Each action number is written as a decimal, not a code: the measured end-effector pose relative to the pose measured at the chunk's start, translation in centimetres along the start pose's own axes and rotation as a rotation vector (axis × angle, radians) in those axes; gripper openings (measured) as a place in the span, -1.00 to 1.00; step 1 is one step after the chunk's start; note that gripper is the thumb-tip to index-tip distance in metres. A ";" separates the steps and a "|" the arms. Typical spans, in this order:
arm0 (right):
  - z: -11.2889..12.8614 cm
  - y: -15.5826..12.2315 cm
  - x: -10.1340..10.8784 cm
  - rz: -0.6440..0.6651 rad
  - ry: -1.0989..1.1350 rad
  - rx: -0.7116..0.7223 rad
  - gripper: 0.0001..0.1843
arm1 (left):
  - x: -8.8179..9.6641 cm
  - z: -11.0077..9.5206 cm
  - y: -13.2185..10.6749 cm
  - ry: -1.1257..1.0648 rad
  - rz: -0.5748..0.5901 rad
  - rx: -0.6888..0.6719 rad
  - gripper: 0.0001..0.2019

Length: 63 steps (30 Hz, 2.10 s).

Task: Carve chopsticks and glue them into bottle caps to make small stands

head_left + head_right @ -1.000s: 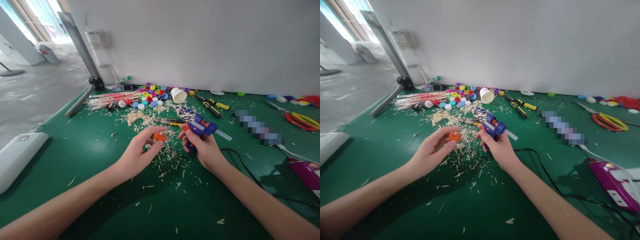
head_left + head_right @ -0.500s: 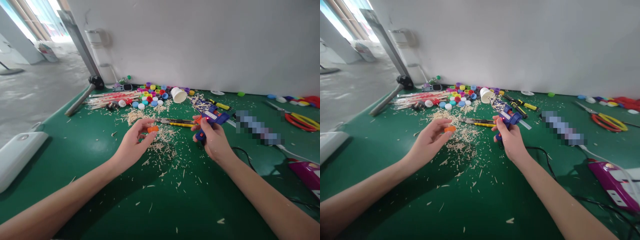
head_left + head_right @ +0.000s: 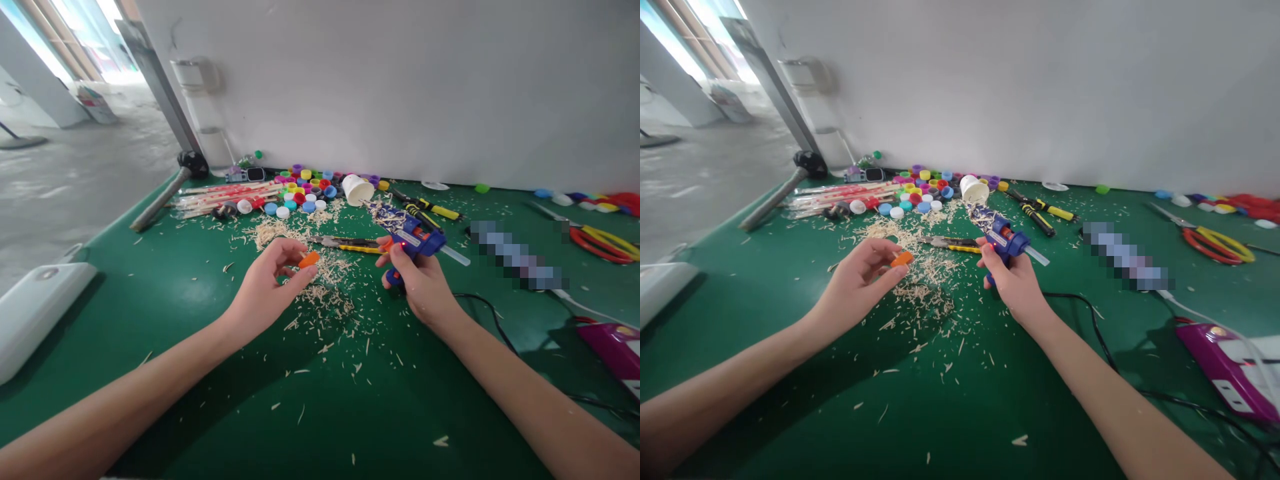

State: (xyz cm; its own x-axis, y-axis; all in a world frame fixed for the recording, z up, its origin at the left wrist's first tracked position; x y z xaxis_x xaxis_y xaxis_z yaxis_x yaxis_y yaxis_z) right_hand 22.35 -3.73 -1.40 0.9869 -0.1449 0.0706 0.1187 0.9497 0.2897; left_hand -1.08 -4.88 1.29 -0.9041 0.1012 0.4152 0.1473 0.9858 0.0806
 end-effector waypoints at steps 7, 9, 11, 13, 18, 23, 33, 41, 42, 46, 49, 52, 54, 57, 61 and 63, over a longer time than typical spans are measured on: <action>0.3 -0.1 -0.3 0.014 0.027 0.015 -0.61 | -0.1 -0.1 0.0 0.006 0.024 0.009 -0.81; 0.3 -0.1 -0.2 0.011 0.022 0.014 -0.60 | -0.2 -0.1 0.0 0.001 0.029 0.013 -0.80; 0.3 -0.1 -0.2 0.017 0.004 0.013 -0.59 | -0.1 0.0 0.0 -0.011 0.030 0.021 -0.77; 0.4 -0.3 -0.4 0.038 -0.021 0.010 -0.58 | -0.3 0.3 0.1 -0.062 0.056 0.049 -0.72; 0.5 -0.5 -0.7 0.065 -0.002 0.016 -0.59 | -2.1 1.1 0.1 -0.471 0.314 0.165 -0.74; 0.0 -0.1 -0.2 0.025 0.042 0.030 -0.65 | -3.2 0.8 -0.5 -0.794 0.526 0.210 -0.77; 0.1 -0.3 -0.5 0.029 0.044 -0.008 -0.56 | -3.5 0.9 -0.7 -1.007 0.579 0.276 -0.81; 0.0 -0.3 -0.7 0.049 0.082 -0.003 -0.61 | -3.6 2.1 -0.4 -0.991 0.470 0.375 -0.63; -0.1 -0.3 -0.7 0.052 0.079 -0.003 -0.61 | -3.6 2.1 -0.4 -0.988 0.458 0.388 -0.63; -0.2 -0.4 -0.9 0.074 0.068 -0.005 -0.60 | -3.7 2.3 -0.3 -0.991 0.437 0.427 -0.62; 0.0 -0.5 -1.1 0.091 0.080 -0.008 -0.60 | -3.7 2.4 -0.3 -0.999 0.440 0.434 -0.61; 0.3 -0.5 -1.3 0.117 0.125 0.000 -0.62 | -3.6 2.2 -0.2 -0.997 0.446 0.403 -0.70; 0.6 -0.4 -1.4 0.145 0.173 0.009 -0.64 | -3.3 2.0 -0.1 -0.966 0.442 0.362 -0.75; 1.1 -0.5 -1.6 0.217 0.225 0.030 -0.65 | -2.4 2.0 0.2 -0.812 0.363 0.303 -0.71; 1.4 -1.0 -1.9 0.348 0.165 0.052 -0.66 | -0.7 1.6 0.9 -0.420 0.180 0.148 -0.66; 1.4 -1.4 -2.1 0.390 0.095 0.053 -0.63 | -0.2 0.9 1.0 -0.234 0.129 0.047 -0.65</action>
State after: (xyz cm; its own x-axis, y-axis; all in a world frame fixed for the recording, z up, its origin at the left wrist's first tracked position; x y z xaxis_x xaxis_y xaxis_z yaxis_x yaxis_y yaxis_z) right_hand 19.92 -5.09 -0.63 0.9629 0.2519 0.0971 -0.2698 0.9124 0.3078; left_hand -1.12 -3.84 0.46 -0.9481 0.2490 0.1977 0.2534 0.9674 -0.0034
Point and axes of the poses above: each hand's wrist, its own y-axis towards the middle knuckle, its own x-axis out of the back of the hand, z = x × y, the point moved 9 cm from there along y, towards the middle knuckle, and after that the axes turned 9 degrees about x, right-handed, at the moved point
